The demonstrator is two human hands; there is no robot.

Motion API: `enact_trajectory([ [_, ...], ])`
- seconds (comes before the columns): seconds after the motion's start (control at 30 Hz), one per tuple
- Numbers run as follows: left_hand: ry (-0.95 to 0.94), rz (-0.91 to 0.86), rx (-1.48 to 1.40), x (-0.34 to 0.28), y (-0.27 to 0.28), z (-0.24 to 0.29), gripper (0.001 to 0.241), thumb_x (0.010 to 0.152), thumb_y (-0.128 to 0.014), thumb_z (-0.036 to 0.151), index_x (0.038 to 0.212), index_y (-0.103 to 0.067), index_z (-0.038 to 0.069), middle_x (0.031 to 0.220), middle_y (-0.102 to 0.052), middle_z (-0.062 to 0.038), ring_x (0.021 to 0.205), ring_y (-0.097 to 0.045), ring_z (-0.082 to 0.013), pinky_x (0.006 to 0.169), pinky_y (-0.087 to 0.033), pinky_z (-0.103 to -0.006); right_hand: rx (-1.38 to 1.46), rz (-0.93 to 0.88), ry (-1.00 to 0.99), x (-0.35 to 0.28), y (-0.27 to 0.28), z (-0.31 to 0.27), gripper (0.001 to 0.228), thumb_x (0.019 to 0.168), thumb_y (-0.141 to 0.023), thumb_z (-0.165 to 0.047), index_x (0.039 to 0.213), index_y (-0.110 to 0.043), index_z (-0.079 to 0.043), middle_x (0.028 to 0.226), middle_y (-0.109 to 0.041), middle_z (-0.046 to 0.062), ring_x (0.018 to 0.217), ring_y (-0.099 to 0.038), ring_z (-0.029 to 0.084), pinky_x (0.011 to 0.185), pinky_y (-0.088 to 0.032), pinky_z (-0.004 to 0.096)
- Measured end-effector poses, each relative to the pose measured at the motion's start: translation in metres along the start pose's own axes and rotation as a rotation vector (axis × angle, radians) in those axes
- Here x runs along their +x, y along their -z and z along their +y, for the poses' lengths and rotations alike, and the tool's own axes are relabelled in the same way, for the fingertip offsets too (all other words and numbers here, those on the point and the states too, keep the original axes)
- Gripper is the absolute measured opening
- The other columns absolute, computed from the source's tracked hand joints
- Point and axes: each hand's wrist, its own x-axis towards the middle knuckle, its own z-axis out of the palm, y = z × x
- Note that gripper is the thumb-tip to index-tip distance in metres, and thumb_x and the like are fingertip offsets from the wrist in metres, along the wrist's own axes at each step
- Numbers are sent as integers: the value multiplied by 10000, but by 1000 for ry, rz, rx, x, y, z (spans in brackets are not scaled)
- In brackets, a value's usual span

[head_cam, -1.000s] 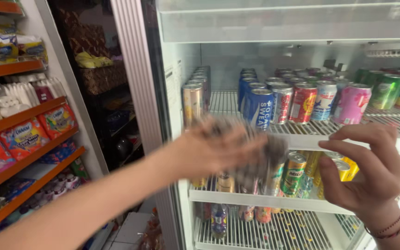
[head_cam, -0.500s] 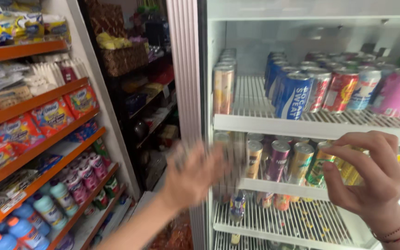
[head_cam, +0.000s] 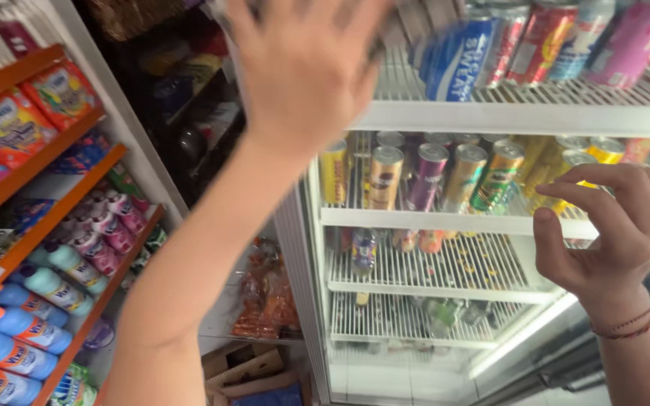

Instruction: The person retrieves a green spray bottle from a cardboard box and sprays the glass door of a commercial refrigerator. They then wipe the glass surface with a cloth, moving from top to bottom. The person switches to a checkered cloth and continues wiping the refrigerator door.

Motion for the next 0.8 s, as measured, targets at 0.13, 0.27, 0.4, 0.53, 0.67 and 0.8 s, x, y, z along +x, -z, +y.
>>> enact_trajectory([
  [0.13,-503,424,358,-103,-75,64,555,1115,-518,336,1634,-340,257,1734,-275,-58,1578,-277,-336,1294,-121,-623,-9,11,-29,-14,12,5,127,925,-759,-55,1048,-731,-40,1070,-672,100,935,-592,243,864,-445,337],
  [0.27,-968,-55,-116,-229,-123,103,586,991,-587,213,1552,-423,179,1721,-291,-95,1509,-370,-259,1162,-327,-441,-10,-13,-76,-31,26,17,99,970,-770,-63,1059,-733,-44,1093,-679,94,942,-594,233,863,-450,316],
  [0.4,-1087,76,-182,-180,-112,104,552,1125,-640,98,1602,-393,-28,1635,-380,-221,1565,-497,-293,1099,-578,-363,-18,-25,-118,-44,45,32,97,963,-767,-71,1054,-741,-46,1100,-683,98,943,-595,232,839,-460,308],
  [0.53,-477,432,192,-22,-48,96,543,1059,-635,324,1568,-471,233,1374,-637,-133,1090,-609,-215,616,-520,-312,38,18,-167,-51,58,45,92,950,-763,-69,1034,-735,-41,1085,-678,110,954,-636,226,831,-490,303],
  [0.67,-193,284,76,45,-26,154,389,1055,-608,344,1438,-559,291,1320,-649,10,1118,-637,-220,857,-530,-473,110,30,-198,-58,66,61,127,901,-733,-49,1027,-728,-35,1064,-674,124,953,-652,230,817,-499,306],
  [0.8,-411,522,159,-48,-85,223,484,1169,-553,513,1513,-537,173,1427,-573,-144,1199,-603,-286,973,-501,-451,123,-7,-213,-70,80,81,171,880,-720,-28,1050,-722,-44,1060,-663,119,959,-652,225,831,-507,313],
])
